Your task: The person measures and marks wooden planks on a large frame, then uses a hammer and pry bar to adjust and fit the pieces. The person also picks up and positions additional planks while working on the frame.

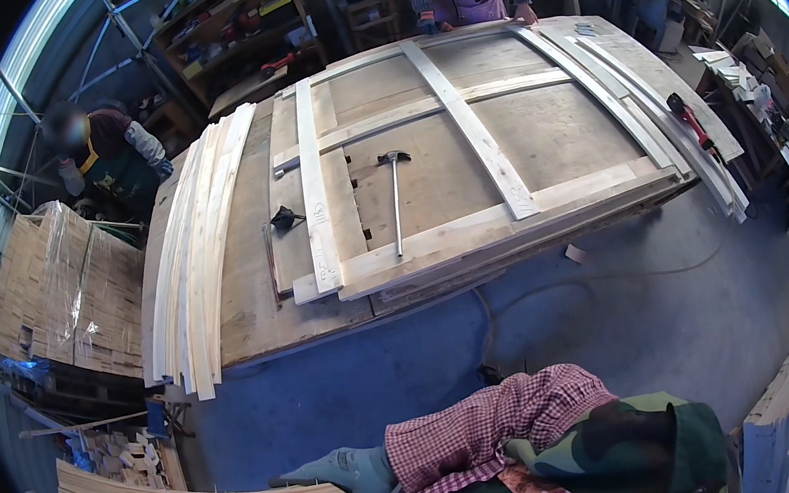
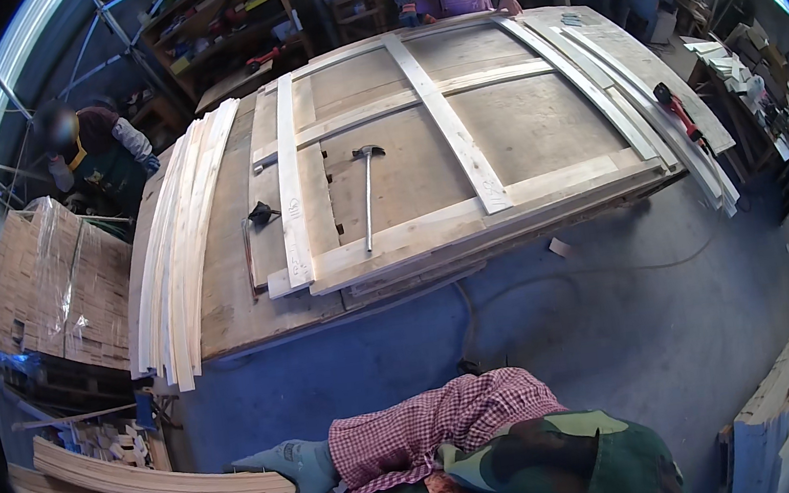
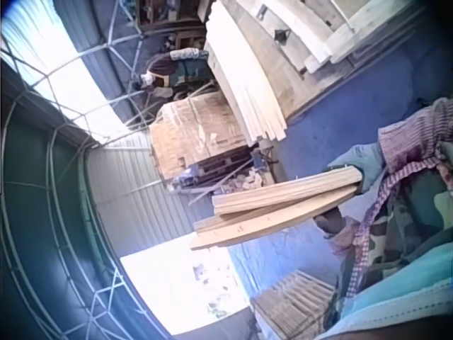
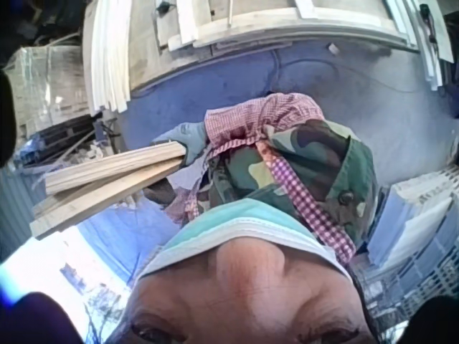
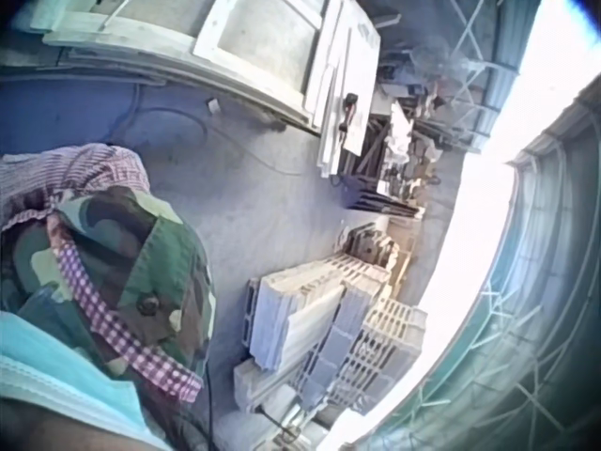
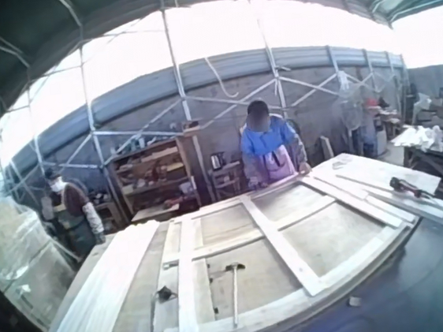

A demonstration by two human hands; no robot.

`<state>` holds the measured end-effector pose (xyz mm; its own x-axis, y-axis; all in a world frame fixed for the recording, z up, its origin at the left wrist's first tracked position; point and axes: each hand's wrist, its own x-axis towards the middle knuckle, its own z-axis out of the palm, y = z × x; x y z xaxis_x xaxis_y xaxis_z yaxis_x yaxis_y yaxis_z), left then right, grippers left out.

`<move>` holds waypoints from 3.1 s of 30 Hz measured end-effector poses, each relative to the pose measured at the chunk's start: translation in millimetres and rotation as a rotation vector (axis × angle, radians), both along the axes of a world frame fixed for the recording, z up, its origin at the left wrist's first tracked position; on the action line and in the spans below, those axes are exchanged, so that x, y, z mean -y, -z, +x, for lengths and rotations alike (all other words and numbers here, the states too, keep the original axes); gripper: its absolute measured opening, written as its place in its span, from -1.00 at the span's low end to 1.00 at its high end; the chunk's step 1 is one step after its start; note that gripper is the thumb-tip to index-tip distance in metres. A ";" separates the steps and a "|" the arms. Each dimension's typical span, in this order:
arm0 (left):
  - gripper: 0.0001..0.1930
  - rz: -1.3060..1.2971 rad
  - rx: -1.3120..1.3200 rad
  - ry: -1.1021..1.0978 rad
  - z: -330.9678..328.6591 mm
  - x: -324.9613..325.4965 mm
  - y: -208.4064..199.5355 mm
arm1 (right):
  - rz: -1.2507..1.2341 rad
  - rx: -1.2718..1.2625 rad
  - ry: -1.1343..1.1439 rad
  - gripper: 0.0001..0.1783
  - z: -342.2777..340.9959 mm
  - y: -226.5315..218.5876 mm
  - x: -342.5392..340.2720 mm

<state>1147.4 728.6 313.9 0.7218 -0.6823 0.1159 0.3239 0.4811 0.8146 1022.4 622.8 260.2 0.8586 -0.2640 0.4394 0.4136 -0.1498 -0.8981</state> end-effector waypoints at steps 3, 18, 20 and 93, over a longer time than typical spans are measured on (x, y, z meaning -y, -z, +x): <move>-0.23 -0.014 -0.008 0.030 -6.0 8.2 0.4 | -0.143 -0.160 0.107 0.12 -12.8 -13.4 9.3; -0.04 0.168 -0.130 0.215 -105.2 117.3 58.0 | -0.495 -0.970 0.212 0.12 -116.1 -43.0 82.9; -0.12 0.121 -0.294 0.276 -107.3 132.7 79.8 | -0.526 -0.983 0.233 0.17 -125.2 -33.9 91.4; -0.70 0.895 -0.075 1.656 -488.0 410.9 175.1 | -0.141 -1.238 0.643 -0.18 -618.3 55.1 260.8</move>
